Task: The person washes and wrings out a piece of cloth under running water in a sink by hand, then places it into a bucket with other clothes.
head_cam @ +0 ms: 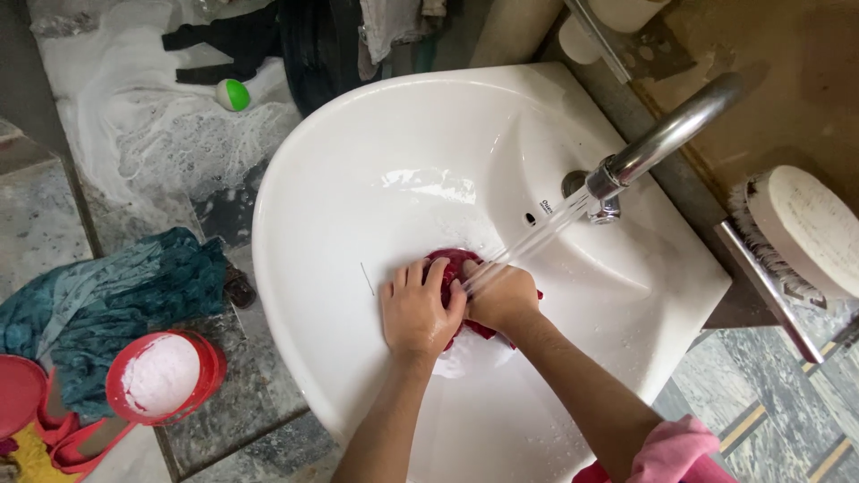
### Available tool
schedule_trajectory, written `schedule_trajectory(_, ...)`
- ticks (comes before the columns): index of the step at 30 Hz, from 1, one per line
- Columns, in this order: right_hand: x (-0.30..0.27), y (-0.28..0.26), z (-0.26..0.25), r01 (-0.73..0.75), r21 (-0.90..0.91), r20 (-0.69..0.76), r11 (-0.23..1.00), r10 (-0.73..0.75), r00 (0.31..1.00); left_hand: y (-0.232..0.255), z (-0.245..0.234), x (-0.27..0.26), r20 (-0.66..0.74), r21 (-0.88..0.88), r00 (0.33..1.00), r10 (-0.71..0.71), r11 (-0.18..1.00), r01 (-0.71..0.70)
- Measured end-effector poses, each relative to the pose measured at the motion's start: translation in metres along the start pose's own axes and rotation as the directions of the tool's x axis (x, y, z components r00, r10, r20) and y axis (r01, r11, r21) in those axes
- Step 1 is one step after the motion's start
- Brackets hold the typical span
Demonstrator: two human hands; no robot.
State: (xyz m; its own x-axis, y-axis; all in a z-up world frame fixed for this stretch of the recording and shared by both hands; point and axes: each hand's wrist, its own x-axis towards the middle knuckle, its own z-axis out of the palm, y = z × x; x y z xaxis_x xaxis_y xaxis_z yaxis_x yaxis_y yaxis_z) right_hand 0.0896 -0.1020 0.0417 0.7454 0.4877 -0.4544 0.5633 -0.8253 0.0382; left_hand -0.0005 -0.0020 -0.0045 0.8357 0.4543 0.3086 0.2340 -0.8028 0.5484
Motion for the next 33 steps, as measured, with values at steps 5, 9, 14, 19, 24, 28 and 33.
schedule_trajectory(5,-0.006,0.002,0.008,0.048,0.111,-0.168,0.993,-0.029,0.985,-0.004,0.005,-0.001,0.015,0.018,1.000,0.010,1.000,-0.010)
schedule_trajectory(9,-0.018,0.015,0.012,0.227,0.018,-0.239,0.974,-0.216,0.947,-0.008,-0.003,0.016,0.279,-0.038,0.956,-0.089,0.994,0.104)
schedule_trajectory(14,-0.043,0.071,0.011,0.268,0.381,-0.615,0.885,0.027,0.788,-0.051,-0.026,0.072,0.742,0.021,0.593,-0.314,0.894,0.447)
schedule_trajectory(19,-0.032,0.045,0.031,-0.160,0.942,0.044,0.295,0.363,0.931,-0.022,0.013,0.031,0.580,-0.103,0.761,-0.291,0.900,0.423)
schedule_trajectory(24,-0.039,0.056,-0.035,0.086,0.970,-0.073,-0.227,0.068,0.995,-0.039,-0.013,0.042,0.915,-0.317,0.371,-0.156,0.290,0.903)
schedule_trajectory(28,-0.054,0.064,-0.080,-0.060,0.984,0.044,-0.169,-0.094,0.995,-0.068,-0.055,0.062,0.942,-0.333,0.297,0.155,0.518,0.788)
schedule_trajectory(33,-0.022,0.046,-0.060,0.223,0.643,-0.368,0.733,0.040,0.929,-0.056,-0.072,0.076,0.401,0.161,0.911,-0.097,0.986,0.034)
